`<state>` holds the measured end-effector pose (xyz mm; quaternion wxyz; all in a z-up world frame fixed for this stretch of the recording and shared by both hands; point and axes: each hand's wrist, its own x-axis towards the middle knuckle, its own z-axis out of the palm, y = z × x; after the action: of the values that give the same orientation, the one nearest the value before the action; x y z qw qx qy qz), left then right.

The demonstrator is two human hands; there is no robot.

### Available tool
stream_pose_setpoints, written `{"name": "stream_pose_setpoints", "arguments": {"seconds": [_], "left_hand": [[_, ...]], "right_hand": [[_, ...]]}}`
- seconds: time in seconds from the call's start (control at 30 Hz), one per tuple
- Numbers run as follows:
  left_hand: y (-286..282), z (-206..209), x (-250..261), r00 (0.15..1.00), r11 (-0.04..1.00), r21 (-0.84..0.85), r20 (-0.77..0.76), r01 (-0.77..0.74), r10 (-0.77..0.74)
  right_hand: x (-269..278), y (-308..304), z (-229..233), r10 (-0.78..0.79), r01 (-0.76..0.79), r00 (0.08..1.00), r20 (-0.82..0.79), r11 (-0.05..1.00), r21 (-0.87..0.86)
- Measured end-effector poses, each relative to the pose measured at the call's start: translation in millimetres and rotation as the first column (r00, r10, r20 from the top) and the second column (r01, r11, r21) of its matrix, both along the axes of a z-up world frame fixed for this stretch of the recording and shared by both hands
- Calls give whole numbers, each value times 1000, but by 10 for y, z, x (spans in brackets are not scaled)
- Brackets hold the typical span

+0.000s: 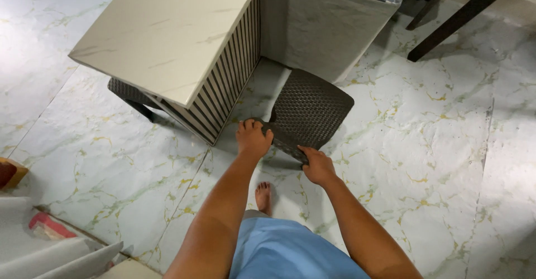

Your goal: Rearranging a marble-topped table and a chair in a dining area.

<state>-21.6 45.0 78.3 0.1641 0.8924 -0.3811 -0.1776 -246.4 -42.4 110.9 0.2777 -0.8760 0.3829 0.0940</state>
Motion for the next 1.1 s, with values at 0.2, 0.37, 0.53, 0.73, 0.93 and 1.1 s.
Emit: {"name": "stream_pose_setpoints", "arguments": {"seconds": [0.2, 0.37, 0.53, 0.73, 0.93, 1.1], "left_hand": [[416, 196, -213, 989, 981, 130, -29, -141, 146], [772, 248, -422, 970, 959, 167, -42, -228, 238], [1115, 140, -647, 956, 937, 210, -33, -280, 293], [1335, 9, -779, 917, 891, 269, -61, -365, 394], [1448, 84, -962, 877, 844, 350, -108, -407, 468], [1512, -351, -976, 843, 823, 378, -166, -424, 512]], "right_hand": [[-225, 336, -36, 96, -93, 994, 53, 994, -57], [-461, 592, -72, 122, -121, 992, 32, 991, -50], [-698, 809, -121, 122, -123, 992, -19, 990, -70], [-864, 1064, 2, -11, 6, 967, -254, 1000, -18], [-1101, 1085, -28, -163, 186, 945, -284, 981, 53], [-1507, 786, -1225, -277, 280, 924, 263, 960, 29]]}}
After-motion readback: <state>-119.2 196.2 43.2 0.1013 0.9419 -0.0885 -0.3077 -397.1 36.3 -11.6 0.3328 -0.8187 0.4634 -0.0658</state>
